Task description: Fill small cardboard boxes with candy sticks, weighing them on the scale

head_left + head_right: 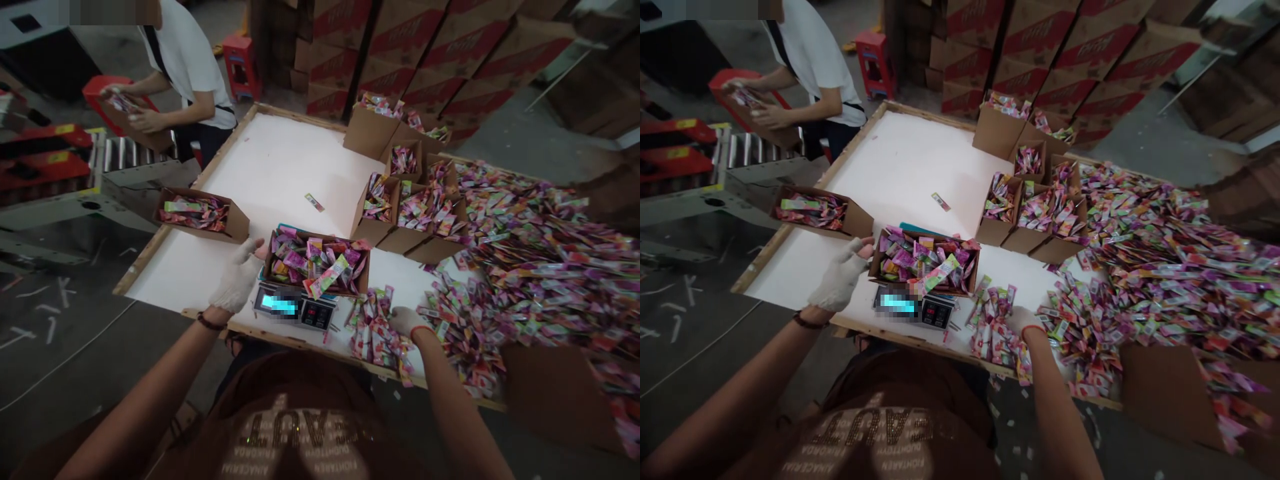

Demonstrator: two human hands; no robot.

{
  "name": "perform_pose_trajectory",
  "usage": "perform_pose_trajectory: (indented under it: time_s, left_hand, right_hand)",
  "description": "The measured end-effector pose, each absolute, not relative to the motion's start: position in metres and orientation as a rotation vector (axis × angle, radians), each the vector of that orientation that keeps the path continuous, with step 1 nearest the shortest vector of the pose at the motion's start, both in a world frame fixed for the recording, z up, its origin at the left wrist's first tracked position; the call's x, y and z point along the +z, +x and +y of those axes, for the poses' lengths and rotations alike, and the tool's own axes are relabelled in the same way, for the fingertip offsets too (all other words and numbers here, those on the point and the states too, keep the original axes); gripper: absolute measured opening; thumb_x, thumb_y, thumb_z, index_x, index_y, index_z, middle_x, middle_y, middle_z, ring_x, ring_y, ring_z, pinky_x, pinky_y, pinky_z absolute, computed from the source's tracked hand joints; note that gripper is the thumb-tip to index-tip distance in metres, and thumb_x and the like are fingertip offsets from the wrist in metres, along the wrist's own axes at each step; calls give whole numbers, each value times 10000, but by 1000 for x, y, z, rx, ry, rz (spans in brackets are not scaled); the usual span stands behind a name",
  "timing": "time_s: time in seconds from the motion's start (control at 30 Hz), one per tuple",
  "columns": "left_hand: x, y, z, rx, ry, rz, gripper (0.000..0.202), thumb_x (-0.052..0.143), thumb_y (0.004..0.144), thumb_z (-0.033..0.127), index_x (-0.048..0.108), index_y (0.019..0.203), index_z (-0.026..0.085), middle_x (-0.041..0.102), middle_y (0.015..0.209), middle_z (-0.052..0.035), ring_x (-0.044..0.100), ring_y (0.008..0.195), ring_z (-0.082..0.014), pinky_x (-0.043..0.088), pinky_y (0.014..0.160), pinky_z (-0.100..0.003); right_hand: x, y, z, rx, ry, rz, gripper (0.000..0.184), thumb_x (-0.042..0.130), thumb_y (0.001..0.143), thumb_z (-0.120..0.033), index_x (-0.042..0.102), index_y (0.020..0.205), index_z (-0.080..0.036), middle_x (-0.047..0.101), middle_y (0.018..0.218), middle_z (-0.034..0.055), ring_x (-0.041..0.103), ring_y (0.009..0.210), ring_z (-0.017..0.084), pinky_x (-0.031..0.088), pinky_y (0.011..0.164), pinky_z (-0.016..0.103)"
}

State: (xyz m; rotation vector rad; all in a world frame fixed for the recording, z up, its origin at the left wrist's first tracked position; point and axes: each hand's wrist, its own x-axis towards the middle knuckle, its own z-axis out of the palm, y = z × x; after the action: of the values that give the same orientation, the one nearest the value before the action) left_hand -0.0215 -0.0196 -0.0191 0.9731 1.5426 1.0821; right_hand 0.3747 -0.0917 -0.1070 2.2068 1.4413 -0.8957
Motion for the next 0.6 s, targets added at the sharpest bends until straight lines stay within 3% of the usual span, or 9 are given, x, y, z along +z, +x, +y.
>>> perform_pose_trajectory:
  time_s: [0.13,0.27,0.37,0.47,0.6]
  left_hand:
    - [-15,-12,-13,995,1123,1515,659,712,724,664,689,1168,177,703,915,-72,651,890,-272,513,788,-383]
    - [-16,-12,-5,778,1418,1544,484,674,798,556,676,1119,194,711,926,-82,659,894,-291,493,809,-404]
    - [-16,-13,-2,605,1558,1618,411,585,873,516,681,1136,215,742,1032,-118,674,973,-332,477,847,-426]
    - [-15,-11,-1,564,1583,1631,431,511,917,511,681,1184,220,751,1043,-133,680,970,-349,474,832,-427]
    - [-12,-10,0,568,1572,1641,367,552,873,434,708,1134,228,754,978,-114,677,897,-337,477,798,-406]
  right_hand:
    - [-61,358,-79,-815,2355,1793,304,524,907,-229,726,1131,-189,767,1097,120,702,1038,241,503,867,321]
    - [2,323,-70,-686,2452,2658,179,549,953,-304,704,946,-216,715,896,57,670,858,214,520,803,331]
    - [34,292,-64,-693,2027,3085,171,561,977,-248,719,918,-221,670,838,34,636,786,176,502,742,290]
    - [36,254,-47,-692,1496,3007,239,534,948,-142,759,912,-210,689,940,68,649,867,184,498,782,290]
    - [16,199,-7,-671,1531,2540,289,552,936,-142,790,1089,-200,722,1137,103,687,991,211,503,818,285]
